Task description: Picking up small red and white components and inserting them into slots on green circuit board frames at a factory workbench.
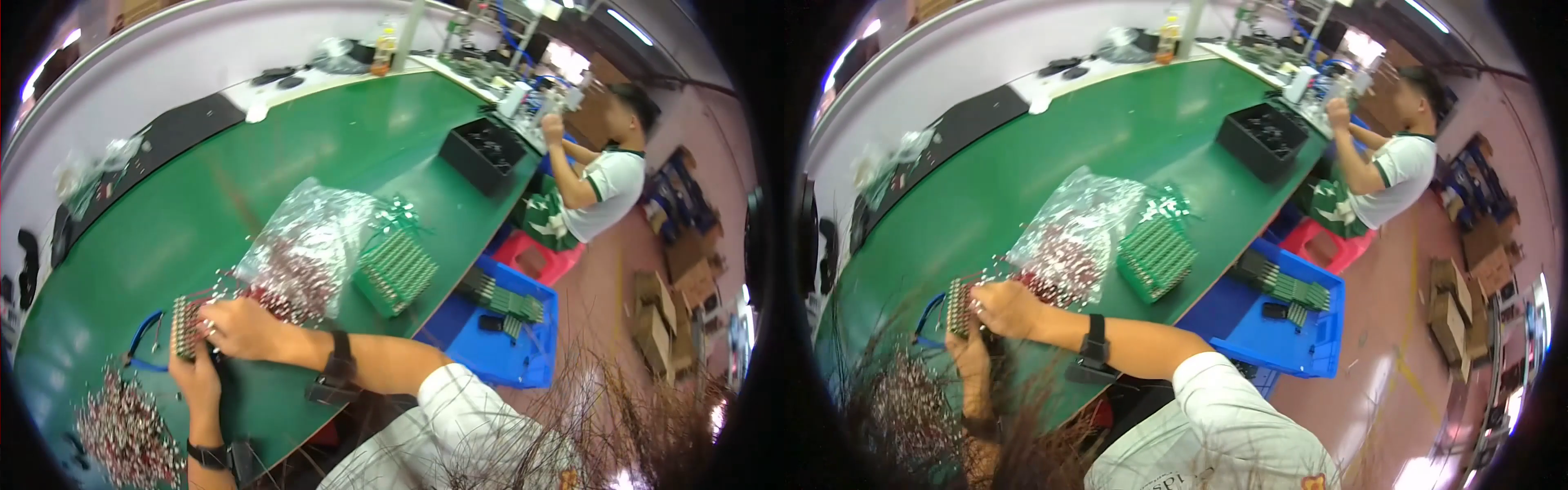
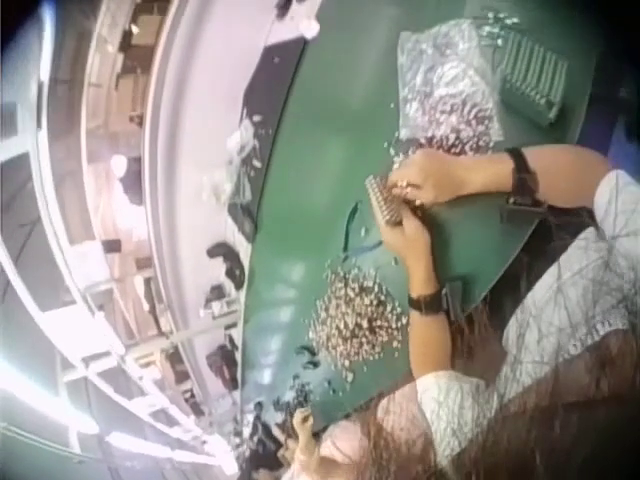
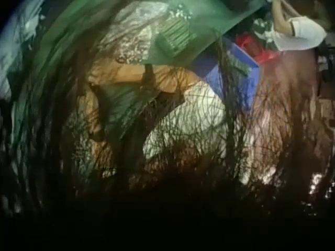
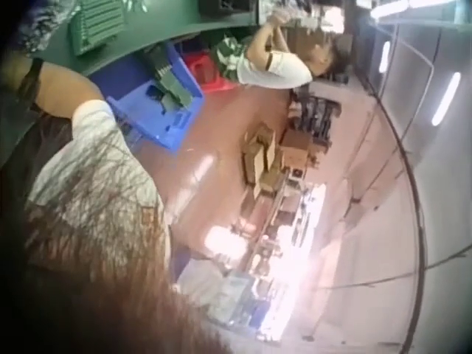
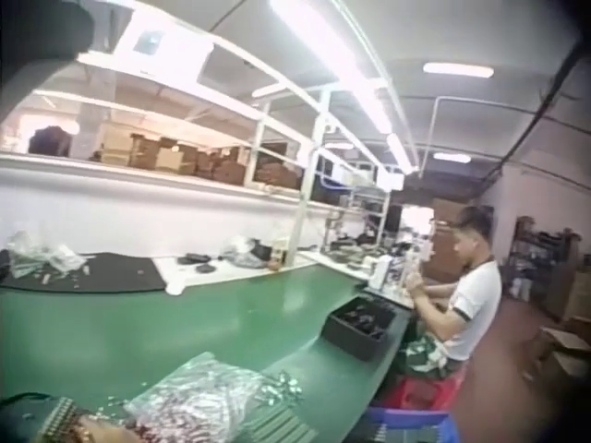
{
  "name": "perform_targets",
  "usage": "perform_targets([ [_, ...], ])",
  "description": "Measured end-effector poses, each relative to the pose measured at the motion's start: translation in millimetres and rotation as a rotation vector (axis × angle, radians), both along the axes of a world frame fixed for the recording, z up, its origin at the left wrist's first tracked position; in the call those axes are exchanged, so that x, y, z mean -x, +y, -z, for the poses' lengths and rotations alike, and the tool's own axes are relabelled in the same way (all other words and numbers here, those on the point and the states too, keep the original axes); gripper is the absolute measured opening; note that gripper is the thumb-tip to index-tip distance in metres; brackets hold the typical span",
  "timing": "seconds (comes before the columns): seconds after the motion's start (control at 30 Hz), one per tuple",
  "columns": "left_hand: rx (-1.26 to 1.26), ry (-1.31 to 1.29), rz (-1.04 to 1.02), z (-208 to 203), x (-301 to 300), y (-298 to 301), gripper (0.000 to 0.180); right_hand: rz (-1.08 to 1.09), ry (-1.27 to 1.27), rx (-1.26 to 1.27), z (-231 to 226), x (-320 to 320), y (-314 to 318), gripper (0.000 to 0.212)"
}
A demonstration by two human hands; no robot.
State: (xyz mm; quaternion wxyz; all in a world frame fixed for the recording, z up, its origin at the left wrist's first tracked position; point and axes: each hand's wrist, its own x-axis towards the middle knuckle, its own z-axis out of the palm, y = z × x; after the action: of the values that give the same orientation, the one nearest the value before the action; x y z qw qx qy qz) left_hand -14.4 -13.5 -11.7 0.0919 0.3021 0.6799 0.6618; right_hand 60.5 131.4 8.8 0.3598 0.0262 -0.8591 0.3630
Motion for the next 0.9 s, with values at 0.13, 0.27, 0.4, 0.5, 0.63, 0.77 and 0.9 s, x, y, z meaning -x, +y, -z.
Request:
perform_targets([
  [0.13,0.048,0.042,-0.003,-2.8,-0.6,7.6,0.035,0.063,-0.041,-0.026,-3.3,-6.2,7.8,0.018],
  [0.27,0.131,0.115,-0.063,33.4,18.9,-6.9,0.030,0.060,-0.117,-0.086,-11.3,-12.2,8.0,0.019],
  [0.4,0.182,0.083,-0.153,19.3,10.8,-0.3,0.029,0.056,-0.140,-0.084,-8.7,-11.6,8.3,0.022],
  [0.5,0.163,0.069,-0.138,17.6,11.1,-1.4,0.029,0.087,-0.083,-0.126,-10.2,-12.0,6.7,0.022],
  [0.63,0.161,-0.074,-0.180,11.5,11.7,-0.1,0.029,0.077,-0.126,-0.014,-14.6,-13.9,7.6,0.026],
  [0.77,0.047,-0.196,-0.197,0.3,7.2,4.9,0.029,0.067,-0.143,0.006,-8.5,-11.7,11.3,0.026],
  [0.9,-0.019,-0.239,-0.217,8.0,14.1,3.2,0.030,0.027,-0.012,0.016,-8.1,-10.4,9.0,0.015],
])
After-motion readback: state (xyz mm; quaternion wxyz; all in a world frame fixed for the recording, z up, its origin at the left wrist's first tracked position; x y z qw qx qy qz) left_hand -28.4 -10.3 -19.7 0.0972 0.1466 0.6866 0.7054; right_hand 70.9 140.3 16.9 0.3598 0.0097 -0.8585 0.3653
